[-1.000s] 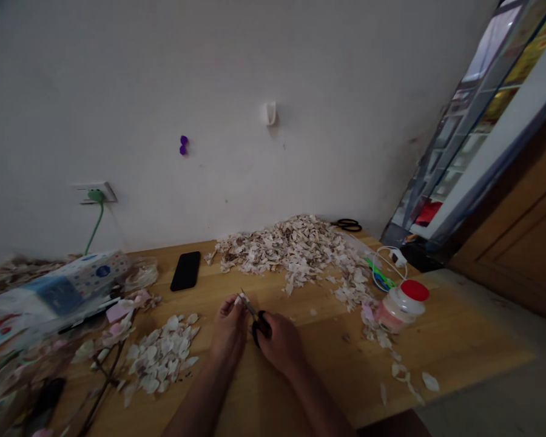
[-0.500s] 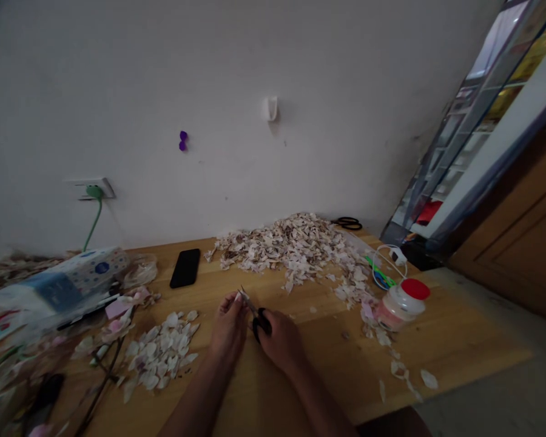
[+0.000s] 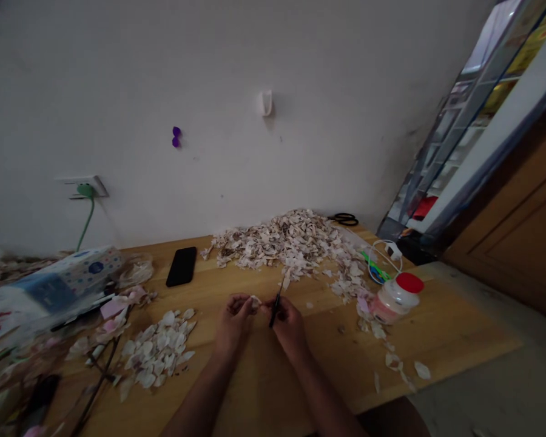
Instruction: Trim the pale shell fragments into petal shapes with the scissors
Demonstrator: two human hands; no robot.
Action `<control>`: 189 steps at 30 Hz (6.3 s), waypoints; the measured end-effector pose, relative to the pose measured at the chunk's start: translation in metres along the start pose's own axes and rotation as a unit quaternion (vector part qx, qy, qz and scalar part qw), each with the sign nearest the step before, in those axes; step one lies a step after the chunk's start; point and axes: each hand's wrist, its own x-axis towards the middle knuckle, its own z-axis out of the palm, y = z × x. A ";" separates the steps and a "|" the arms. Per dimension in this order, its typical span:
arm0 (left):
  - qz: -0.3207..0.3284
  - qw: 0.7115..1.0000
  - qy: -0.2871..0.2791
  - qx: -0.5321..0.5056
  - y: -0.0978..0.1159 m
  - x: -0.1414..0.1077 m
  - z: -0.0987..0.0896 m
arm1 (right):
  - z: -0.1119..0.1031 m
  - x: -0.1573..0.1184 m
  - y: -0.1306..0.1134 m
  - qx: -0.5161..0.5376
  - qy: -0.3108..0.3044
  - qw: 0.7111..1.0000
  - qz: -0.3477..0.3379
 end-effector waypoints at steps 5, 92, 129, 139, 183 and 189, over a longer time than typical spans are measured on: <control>-0.021 0.999 -0.022 0.008 -0.004 -0.003 0.004 | -0.003 0.001 0.001 -0.004 -0.008 1.000 -0.010; -0.009 0.976 -0.108 0.188 -0.004 0.001 -0.007 | -0.005 0.001 -0.001 -0.057 0.006 0.998 -0.028; -0.007 0.989 -0.094 0.114 -0.013 0.007 -0.011 | -0.001 0.000 0.015 -0.168 -0.039 0.979 -0.111; 0.076 0.948 -0.064 0.301 -0.008 -0.002 -0.011 | -0.002 -0.003 -0.002 -0.089 0.000 0.996 -0.032; -0.045 0.976 0.055 -0.206 0.000 0.000 -0.003 | 0.008 -0.015 -0.020 -0.406 -0.128 0.903 -0.061; -0.052 0.977 0.050 -0.203 -0.002 0.001 -0.003 | 0.009 -0.016 -0.021 -0.390 -0.129 0.910 -0.059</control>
